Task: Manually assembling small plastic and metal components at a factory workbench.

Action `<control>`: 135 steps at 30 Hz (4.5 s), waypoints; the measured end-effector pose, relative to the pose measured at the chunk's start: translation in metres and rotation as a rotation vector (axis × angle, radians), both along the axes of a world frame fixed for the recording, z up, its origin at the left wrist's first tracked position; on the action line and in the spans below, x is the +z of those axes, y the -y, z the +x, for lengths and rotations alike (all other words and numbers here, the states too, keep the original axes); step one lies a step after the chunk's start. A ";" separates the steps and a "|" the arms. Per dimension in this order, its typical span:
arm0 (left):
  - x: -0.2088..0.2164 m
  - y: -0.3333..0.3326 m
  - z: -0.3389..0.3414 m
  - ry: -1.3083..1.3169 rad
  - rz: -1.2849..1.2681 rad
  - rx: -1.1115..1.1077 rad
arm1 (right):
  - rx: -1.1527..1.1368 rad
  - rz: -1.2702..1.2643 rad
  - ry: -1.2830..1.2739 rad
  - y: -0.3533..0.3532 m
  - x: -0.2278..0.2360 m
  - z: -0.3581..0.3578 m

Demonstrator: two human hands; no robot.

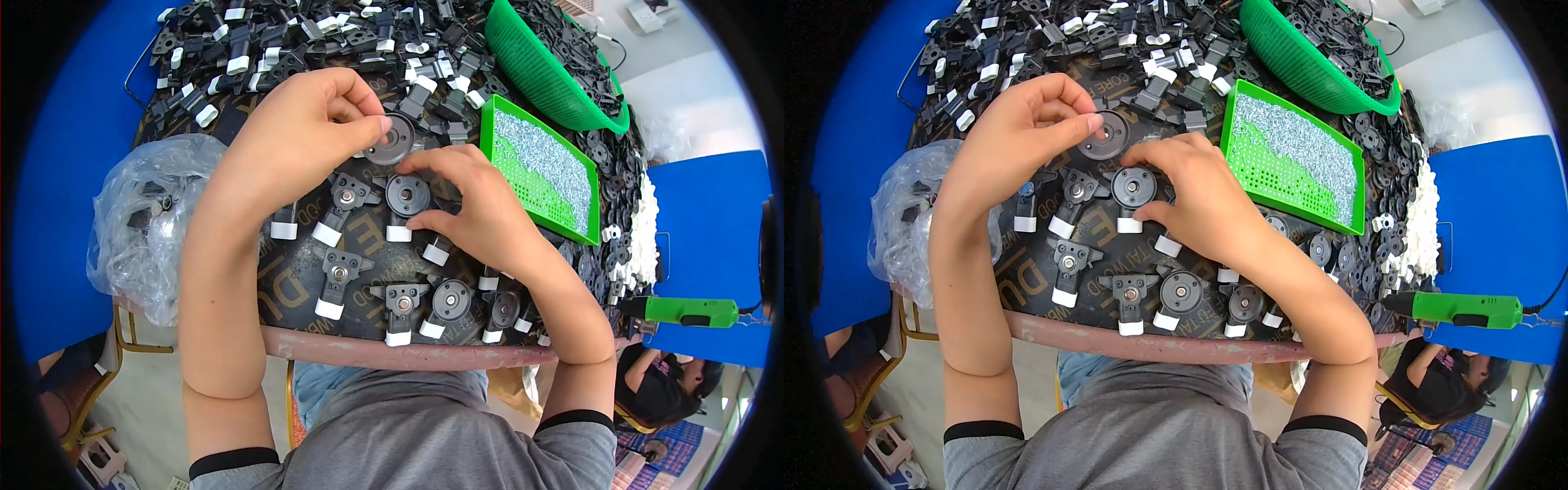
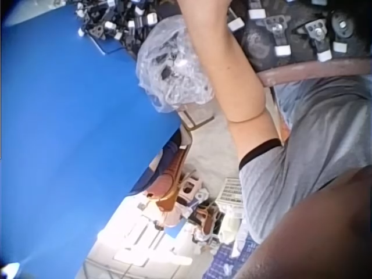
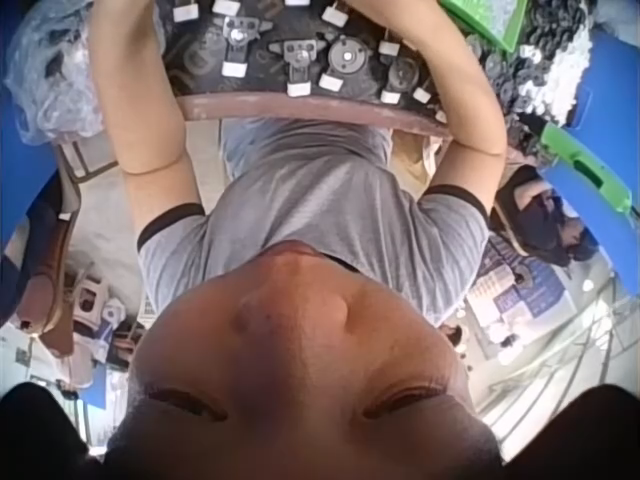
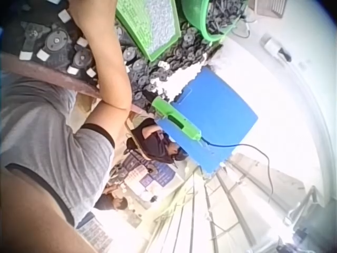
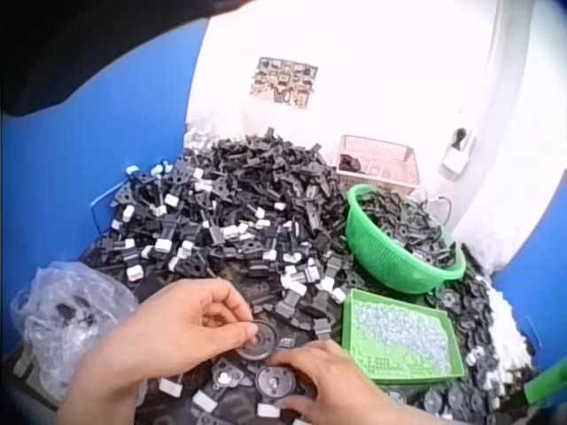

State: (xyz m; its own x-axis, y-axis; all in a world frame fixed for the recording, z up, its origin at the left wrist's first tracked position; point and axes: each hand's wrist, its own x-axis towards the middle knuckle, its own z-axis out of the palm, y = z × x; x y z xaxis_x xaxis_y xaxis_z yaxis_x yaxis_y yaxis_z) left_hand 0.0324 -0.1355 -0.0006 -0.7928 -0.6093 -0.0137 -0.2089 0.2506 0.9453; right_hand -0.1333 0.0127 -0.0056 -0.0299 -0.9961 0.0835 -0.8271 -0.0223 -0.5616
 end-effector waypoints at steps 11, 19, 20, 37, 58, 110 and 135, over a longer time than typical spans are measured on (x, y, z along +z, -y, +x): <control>-0.001 0.000 -0.002 -0.033 -0.087 0.045 | -0.104 -0.050 0.135 0.006 0.009 -0.011; 0.016 -0.005 0.003 -0.102 0.093 0.044 | -0.255 -0.053 0.588 0.018 0.020 0.004; 0.018 -0.003 0.005 -0.102 0.093 0.047 | -0.252 -0.051 0.588 0.018 0.022 0.004; 0.015 0.002 0.010 -0.026 0.017 -0.050 | -0.269 0.052 0.711 0.008 0.013 0.024; 0.030 0.017 0.017 -0.227 0.176 0.314 | 0.076 -0.329 -0.193 0.018 -0.016 0.037; 0.027 0.007 0.027 -0.269 0.068 -0.052 | -0.101 -0.328 0.631 0.014 0.024 0.024; 0.005 0.044 0.054 -0.059 -0.421 0.552 | 0.172 -0.394 -0.139 0.063 -0.019 0.069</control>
State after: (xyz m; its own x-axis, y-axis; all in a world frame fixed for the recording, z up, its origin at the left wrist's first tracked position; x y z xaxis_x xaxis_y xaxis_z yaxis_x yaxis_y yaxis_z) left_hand 0.0860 -0.1795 0.0046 -0.3578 -0.8673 0.3461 -0.3626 0.4706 0.8044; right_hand -0.0643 -0.0499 -0.0248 0.1718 -0.8769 0.4489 -0.8598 -0.3559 -0.3661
